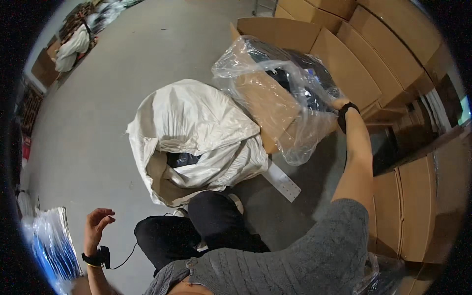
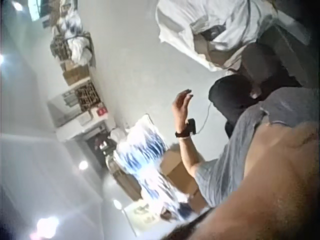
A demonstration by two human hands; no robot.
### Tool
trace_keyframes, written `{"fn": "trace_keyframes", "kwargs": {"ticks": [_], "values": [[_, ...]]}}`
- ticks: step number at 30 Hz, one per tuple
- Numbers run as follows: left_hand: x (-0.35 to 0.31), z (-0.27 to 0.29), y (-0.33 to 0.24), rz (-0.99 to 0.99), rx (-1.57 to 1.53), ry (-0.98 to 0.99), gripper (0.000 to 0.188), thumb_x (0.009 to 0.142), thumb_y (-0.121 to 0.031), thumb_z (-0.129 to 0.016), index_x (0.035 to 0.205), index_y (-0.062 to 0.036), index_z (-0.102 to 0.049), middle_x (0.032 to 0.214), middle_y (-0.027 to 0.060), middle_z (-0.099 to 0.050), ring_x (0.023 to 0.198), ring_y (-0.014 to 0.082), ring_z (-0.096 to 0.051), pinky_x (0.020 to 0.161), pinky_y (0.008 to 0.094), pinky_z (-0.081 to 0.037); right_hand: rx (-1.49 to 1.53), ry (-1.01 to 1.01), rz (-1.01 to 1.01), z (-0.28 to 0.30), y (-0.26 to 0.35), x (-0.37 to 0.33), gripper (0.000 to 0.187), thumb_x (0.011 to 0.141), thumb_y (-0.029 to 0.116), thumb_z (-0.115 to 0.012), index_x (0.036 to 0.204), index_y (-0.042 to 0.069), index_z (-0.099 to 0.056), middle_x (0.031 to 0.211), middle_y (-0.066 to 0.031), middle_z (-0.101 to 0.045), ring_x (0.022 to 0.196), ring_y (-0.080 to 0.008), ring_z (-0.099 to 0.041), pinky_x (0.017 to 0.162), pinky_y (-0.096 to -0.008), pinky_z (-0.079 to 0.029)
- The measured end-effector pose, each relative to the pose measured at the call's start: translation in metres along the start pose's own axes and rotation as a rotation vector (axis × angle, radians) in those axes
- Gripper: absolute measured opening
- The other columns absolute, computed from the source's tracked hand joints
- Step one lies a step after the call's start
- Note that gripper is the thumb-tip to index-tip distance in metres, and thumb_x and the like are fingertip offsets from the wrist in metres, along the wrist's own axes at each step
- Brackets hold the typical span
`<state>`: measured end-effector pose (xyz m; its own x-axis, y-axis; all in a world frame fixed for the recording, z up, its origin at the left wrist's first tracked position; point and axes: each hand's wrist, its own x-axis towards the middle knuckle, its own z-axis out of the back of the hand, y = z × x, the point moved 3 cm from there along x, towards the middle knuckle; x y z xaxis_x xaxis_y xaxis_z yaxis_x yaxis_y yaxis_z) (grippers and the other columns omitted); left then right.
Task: Unpack round items from a large white sack and inspect their labels.
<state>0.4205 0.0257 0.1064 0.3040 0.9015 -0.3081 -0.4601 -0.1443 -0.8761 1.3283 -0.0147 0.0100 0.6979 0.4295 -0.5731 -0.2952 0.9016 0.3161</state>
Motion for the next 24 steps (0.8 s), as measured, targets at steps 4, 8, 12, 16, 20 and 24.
{"fn": "trace_keyframes", "kwargs": {"ticks": [4, 8, 12, 16, 20, 24], "values": [[0.016, -0.010, 0.006, -0.008, -0.001, 0.066, 0.015, 0.084, -0.005, -0.060, 0.097, 0.0026, -0.060, 0.092, 0.0096, -0.063, 0.085, 0.0165, -0.060, 0.078, 0.0302, -0.051, -0.010, 0.078, 0.154, -0.020, 0.027, -0.040, 0.036, 0.078, 0.037, -0.059, 0.097, 0.006, -0.061, 0.063, -0.0015, -0.051, 0.049, -0.0124, -0.042, 0.043, -0.0308, -0.033], [0.035, -0.019, 0.003, -0.045, 0.007, 0.134, 0.017, 0.084, -0.006, -0.061, 0.098, 0.0028, -0.059, 0.093, 0.0091, -0.064, 0.085, 0.0164, -0.061, 0.079, 0.0295, -0.050, -0.185, 0.123, 0.408, -0.031, 0.068, -0.096, 0.030, 0.077, 0.031, -0.059, 0.095, 0.006, -0.059, 0.063, 0.0005, -0.050, 0.047, -0.0111, -0.040, 0.039, -0.0295, -0.031], [0.040, -0.026, -0.007, -0.063, 0.118, 0.143, 0.018, 0.083, -0.007, -0.062, 0.097, 0.0022, -0.059, 0.095, 0.0095, -0.064, 0.085, 0.0167, -0.062, 0.079, 0.0287, -0.049, -0.028, 0.288, 0.522, -0.030, 0.084, -0.131, 0.041, 0.077, 0.019, -0.061, 0.113, 0.002, -0.054, 0.085, -0.0053, -0.058, 0.063, -0.0126, -0.050, 0.053, -0.0259, -0.040], [0.045, -0.032, -0.013, -0.037, 0.167, 0.119, 0.017, 0.083, -0.007, -0.062, 0.098, 0.0018, -0.060, 0.095, 0.0089, -0.065, 0.085, 0.0156, -0.062, 0.079, 0.0288, -0.049, -0.317, -0.110, 0.963, -0.047, 0.101, -0.132, 0.055, 0.073, 0.018, -0.063, 0.121, -0.003, -0.047, 0.112, -0.0164, -0.057, 0.104, -0.0219, -0.051, 0.090, -0.0298, -0.039], [0.050, -0.035, -0.021, -0.145, 0.280, 0.205, 0.019, 0.084, -0.012, -0.062, 0.101, -0.0021, -0.061, 0.095, 0.0067, -0.065, 0.086, 0.0154, -0.061, 0.077, 0.0289, -0.049, -0.392, -0.461, 1.161, -0.080, 0.124, -0.127, 0.039, 0.069, 0.012, -0.061, 0.103, -0.004, -0.050, 0.096, -0.0269, -0.058, 0.092, -0.0413, -0.055, 0.078, -0.0455, -0.045], [0.057, -0.040, -0.030, -0.194, 0.335, 0.240, 0.022, 0.085, -0.016, -0.062, 0.102, -0.0022, -0.061, 0.095, 0.0070, -0.065, 0.085, 0.0149, -0.062, 0.077, 0.0287, -0.048, -0.427, -0.545, 1.002, -0.086, 0.135, -0.125, 0.031, 0.070, 0.012, -0.061, 0.097, -0.001, -0.055, 0.091, -0.0253, -0.059, 0.088, -0.0419, -0.056, 0.077, -0.0456, -0.045]]}}
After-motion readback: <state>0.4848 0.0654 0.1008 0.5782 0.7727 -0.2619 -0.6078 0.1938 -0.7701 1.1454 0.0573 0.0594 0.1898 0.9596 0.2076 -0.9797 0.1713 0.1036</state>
